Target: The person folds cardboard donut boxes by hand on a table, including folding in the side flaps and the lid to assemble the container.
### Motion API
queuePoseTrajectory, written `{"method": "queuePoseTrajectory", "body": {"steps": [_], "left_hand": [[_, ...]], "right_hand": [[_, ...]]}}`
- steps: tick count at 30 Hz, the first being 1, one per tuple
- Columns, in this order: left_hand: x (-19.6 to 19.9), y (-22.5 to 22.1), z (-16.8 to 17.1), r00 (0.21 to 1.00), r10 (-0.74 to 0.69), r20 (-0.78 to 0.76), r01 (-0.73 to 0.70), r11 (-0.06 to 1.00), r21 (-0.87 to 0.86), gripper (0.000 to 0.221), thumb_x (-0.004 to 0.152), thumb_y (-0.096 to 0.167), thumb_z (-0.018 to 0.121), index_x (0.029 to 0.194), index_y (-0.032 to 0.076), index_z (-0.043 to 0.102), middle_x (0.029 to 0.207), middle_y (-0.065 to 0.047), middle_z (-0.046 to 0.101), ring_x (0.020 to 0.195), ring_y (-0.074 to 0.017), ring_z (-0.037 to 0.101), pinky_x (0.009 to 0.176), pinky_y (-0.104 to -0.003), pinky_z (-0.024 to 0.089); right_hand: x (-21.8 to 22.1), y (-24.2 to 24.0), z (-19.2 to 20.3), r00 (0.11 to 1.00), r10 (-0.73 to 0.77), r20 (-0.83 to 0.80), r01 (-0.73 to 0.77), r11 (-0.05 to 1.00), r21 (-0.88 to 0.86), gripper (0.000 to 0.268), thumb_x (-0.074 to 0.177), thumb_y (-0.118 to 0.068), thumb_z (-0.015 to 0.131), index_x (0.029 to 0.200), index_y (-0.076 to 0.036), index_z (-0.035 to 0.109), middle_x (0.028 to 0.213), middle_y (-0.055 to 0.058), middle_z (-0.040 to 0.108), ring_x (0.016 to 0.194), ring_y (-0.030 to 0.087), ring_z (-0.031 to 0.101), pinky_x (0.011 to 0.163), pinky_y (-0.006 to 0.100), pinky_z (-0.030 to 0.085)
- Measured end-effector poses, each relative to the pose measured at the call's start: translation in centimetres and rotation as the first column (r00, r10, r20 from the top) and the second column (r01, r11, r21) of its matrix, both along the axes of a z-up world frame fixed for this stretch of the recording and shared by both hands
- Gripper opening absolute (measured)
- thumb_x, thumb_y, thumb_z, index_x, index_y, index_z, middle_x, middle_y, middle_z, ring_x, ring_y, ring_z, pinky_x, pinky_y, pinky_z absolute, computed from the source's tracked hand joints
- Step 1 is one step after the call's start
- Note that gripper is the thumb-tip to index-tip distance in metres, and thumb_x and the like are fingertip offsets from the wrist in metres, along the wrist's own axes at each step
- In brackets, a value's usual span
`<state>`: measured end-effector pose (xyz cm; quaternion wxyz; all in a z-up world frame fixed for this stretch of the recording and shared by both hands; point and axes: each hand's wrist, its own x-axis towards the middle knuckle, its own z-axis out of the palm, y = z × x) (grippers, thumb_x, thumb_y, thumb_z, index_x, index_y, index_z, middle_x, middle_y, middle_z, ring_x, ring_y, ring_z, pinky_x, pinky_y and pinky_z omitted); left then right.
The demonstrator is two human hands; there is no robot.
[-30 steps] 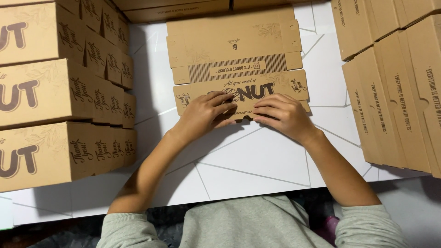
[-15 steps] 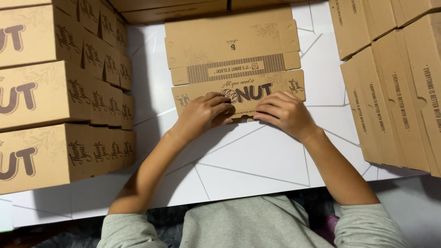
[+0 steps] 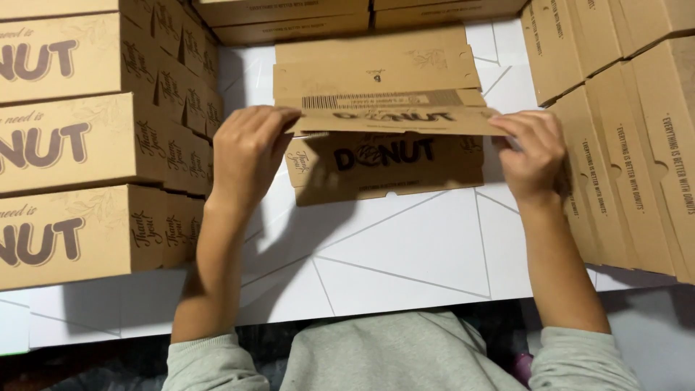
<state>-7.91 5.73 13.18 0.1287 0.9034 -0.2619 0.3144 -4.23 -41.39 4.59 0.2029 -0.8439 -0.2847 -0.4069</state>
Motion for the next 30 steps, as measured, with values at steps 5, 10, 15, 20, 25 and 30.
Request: {"method": "queuePoseTrajectory", "body": {"steps": [5, 10, 15, 20, 25, 30], "left_hand": [[-2.6, -2.4, 8.0, 0.969, -0.219, 0.116, 0.247, 0.863, -0.440, 0.007, 0.106, 0.000, 0.064, 0.107, -0.006, 0.068, 0.105, -0.020, 0.074, 0.097, -0.0325, 0.074, 0.087, -0.041, 0.058], [-3.0, -2.5, 9.2, 0.977, -0.101, 0.188, 0.205, 0.693, -0.691, 0.021, 0.105, 0.002, 0.069, 0.091, 0.000, 0.054, 0.070, -0.005, 0.045, 0.057, -0.0123, 0.033, 0.052, -0.029, 0.027], [0.6, -3.3, 9.1, 0.954, -0.154, -0.257, -0.071, 0.717, -0.694, 0.037, 0.116, 0.023, 0.060, 0.085, 0.011, 0.041, 0.073, 0.002, 0.035, 0.067, -0.0078, 0.030, 0.058, -0.025, 0.023], [8.3, -1.5, -2.8, 0.779, 0.019, -0.626, -0.400, 0.785, -0.474, 0.044, 0.109, 0.035, 0.063, 0.079, 0.016, 0.039, 0.071, 0.004, 0.033, 0.067, -0.0119, 0.027, 0.060, -0.031, 0.021], [11.5, -1.6, -7.6, 0.732, 0.167, -0.660, -0.578, 0.665, -0.473, 0.027, 0.099, 0.042, 0.061, 0.098, 0.015, 0.059, 0.067, 0.001, 0.061, 0.056, -0.0184, 0.042, 0.056, -0.036, 0.033], [4.5, -5.3, -4.9, 0.956, 0.120, -0.267, -0.198, 0.937, -0.288, 0.035, 0.101, 0.021, 0.067, 0.130, 0.006, 0.052, 0.134, -0.019, 0.052, 0.120, -0.0343, 0.056, 0.096, -0.051, 0.047]], "right_hand": [[-1.8, 3.0, 9.2, 0.984, 0.144, 0.105, -0.170, 0.935, 0.312, 0.021, 0.087, 0.004, 0.057, 0.102, 0.012, 0.068, 0.098, 0.025, 0.068, 0.093, 0.039, 0.064, 0.084, 0.047, 0.054], [-2.5, 2.5, 12.3, 0.943, 0.241, 0.229, -0.331, 0.625, 0.707, 0.029, 0.101, 0.027, 0.034, 0.128, 0.019, 0.043, 0.109, 0.040, 0.048, 0.058, 0.057, 0.055, 0.048, 0.067, 0.057], [2.0, 3.0, 12.8, 0.931, 0.344, -0.121, -0.178, 0.719, 0.672, 0.021, 0.112, -0.001, 0.071, 0.127, 0.001, 0.056, 0.123, 0.017, 0.062, 0.117, 0.027, 0.059, 0.107, 0.038, 0.049], [5.3, 5.3, 8.2, 0.672, 0.120, -0.731, 0.247, 0.894, 0.375, 0.017, 0.106, -0.011, 0.062, 0.120, -0.001, 0.061, 0.119, 0.008, 0.068, 0.119, 0.024, 0.064, 0.101, 0.034, 0.051], [12.9, 5.0, -0.3, 0.662, 0.037, -0.748, 0.311, 0.895, 0.320, 0.049, 0.109, -0.017, 0.068, 0.081, -0.016, 0.027, 0.082, -0.005, 0.021, 0.075, 0.010, 0.026, 0.075, 0.019, 0.028], [12.4, 6.1, -0.3, 0.875, -0.056, -0.480, 0.209, 0.939, 0.273, 0.041, 0.103, -0.018, 0.072, 0.140, -0.009, 0.058, 0.125, 0.013, 0.059, 0.114, 0.028, 0.060, 0.091, 0.041, 0.050]]}}
